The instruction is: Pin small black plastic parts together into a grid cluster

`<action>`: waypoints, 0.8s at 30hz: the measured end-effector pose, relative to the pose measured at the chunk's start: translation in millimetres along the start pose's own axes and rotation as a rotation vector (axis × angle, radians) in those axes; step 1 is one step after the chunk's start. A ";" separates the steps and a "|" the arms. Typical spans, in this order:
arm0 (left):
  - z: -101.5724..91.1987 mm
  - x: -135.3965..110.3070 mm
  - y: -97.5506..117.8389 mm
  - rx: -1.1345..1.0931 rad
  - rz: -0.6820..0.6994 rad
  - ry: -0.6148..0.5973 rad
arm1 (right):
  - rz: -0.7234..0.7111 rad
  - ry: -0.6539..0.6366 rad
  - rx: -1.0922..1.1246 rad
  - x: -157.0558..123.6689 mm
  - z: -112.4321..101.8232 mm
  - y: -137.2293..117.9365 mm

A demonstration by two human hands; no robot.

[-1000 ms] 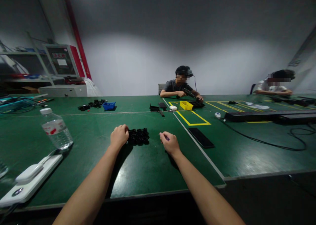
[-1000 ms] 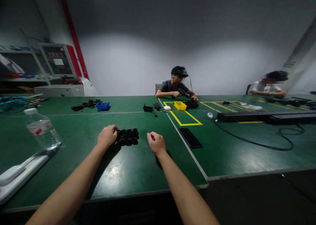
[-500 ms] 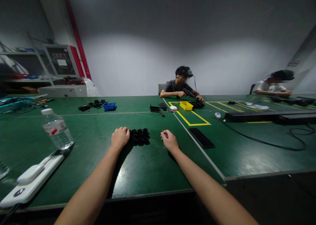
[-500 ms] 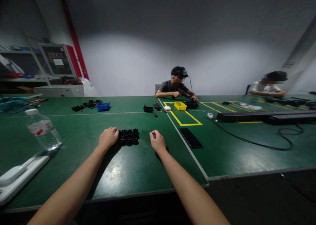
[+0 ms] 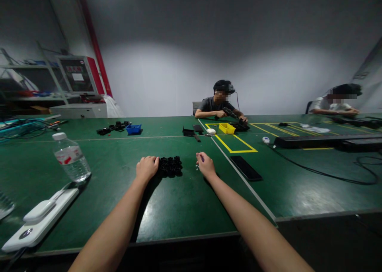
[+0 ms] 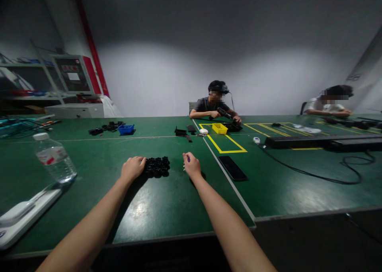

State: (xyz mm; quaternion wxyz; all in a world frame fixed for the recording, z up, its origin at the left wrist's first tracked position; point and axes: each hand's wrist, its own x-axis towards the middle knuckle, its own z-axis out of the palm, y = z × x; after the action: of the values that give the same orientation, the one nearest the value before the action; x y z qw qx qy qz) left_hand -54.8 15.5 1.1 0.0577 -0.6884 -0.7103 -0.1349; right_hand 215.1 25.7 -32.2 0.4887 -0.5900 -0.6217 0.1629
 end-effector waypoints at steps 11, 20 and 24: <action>-7.0 -2.5 3.3 -0.016 -0.070 -0.078 | 0.019 0.043 0.067 -6.2 -11.3 -4.8; -12.4 -6.4 8.9 -0.107 -0.013 0.287 | 0.129 0.061 -0.034 -5.7 -22.5 -5.6; -14.1 -10.5 21.4 -0.200 0.197 0.427 | 0.109 0.034 -0.146 -6.1 -23.5 -4.7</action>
State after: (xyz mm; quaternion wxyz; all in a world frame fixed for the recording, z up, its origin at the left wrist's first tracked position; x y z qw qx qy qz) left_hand -34.5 1.9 14.2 0.1507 -0.7127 -0.5945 -0.3405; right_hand 230.2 10.3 -20.1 0.4453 -0.6597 -0.5905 0.1335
